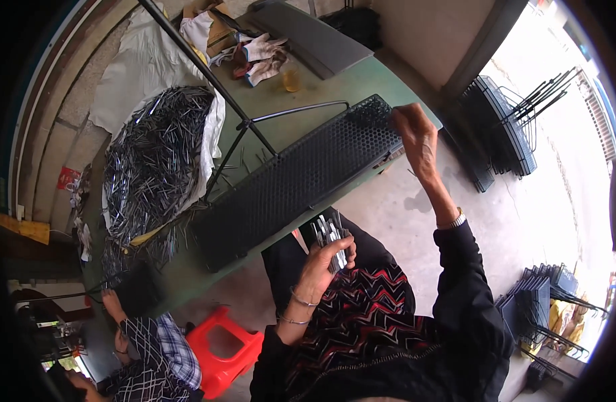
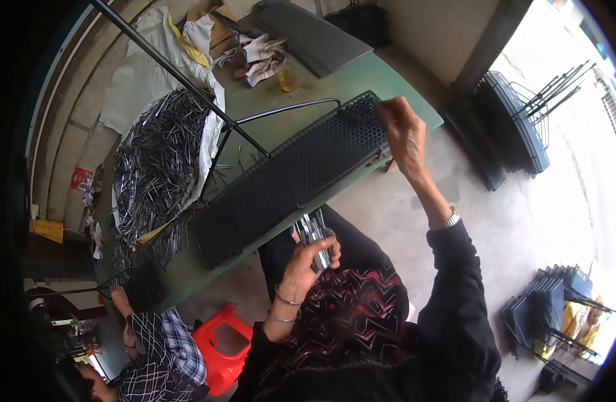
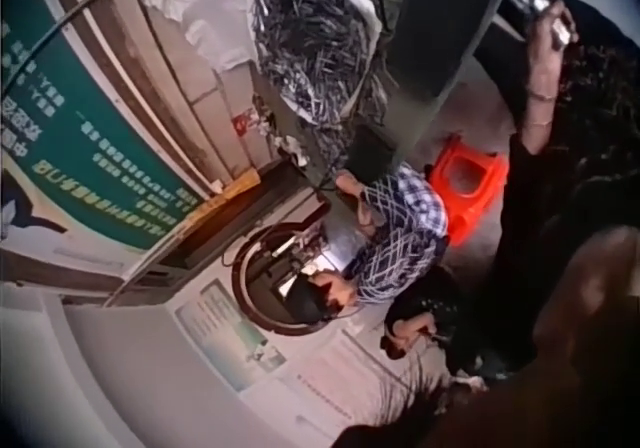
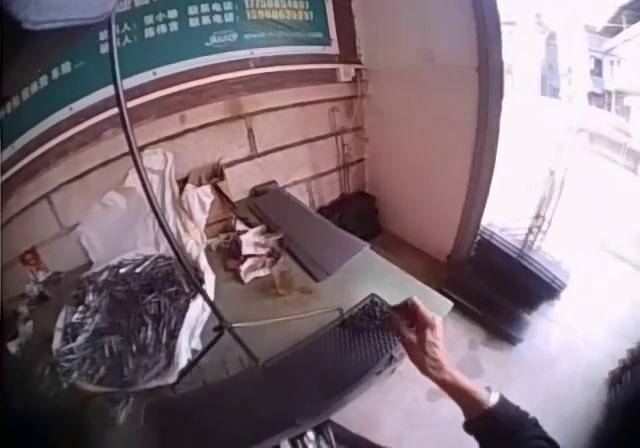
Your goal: Manually inserting small metal pins or components into the holes of a perforated metal grid panel.
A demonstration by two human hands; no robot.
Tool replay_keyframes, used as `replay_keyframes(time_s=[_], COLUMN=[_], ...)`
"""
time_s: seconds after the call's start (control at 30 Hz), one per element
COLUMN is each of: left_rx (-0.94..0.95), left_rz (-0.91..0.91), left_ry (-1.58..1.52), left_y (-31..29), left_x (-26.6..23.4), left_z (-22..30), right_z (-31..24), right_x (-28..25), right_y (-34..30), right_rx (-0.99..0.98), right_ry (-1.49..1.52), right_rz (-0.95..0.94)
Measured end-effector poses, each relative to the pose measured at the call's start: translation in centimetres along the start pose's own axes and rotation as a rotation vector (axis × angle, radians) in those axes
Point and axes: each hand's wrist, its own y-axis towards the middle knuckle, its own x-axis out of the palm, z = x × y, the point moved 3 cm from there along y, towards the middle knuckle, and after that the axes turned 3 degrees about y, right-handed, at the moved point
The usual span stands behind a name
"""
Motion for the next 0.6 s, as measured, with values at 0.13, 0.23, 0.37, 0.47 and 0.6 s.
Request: replay_keyframes(time_s=[0.13, 0.23, 0.37, 0.47, 0.6], left_rx=[0.011, 0.053, 0.064, 0.076, 0.078], left_rz=[-0.008, -0.015, -0.026, -0.030, -0.052], left_ry=[-0.008, 0.001, -0.021, -0.036, -0.056], left_y=[0.5, 0.6, 0.9, 1.0, 1.5], left_x=[0.0, 0.1, 0.2, 0.2, 0.2], left_z=[0.3, 1.0, 1.5, 1.5, 1.6], right_z=[1.8, 2.7, 2.9, 3.3, 3.9], right_x=[3.5, 5.1, 6.5, 7.3, 7.6], right_y=[1.9, 2.6, 2.7, 2.7, 2.8], right_rx=[-0.079, -0.052, -0.115, -0.120, -0.186], right_ry=[-0.174, -0.264, -0.306, -0.395, -0.434], right_rz=[-0.006, -0.036, -0.060, -0.090, -0.118])
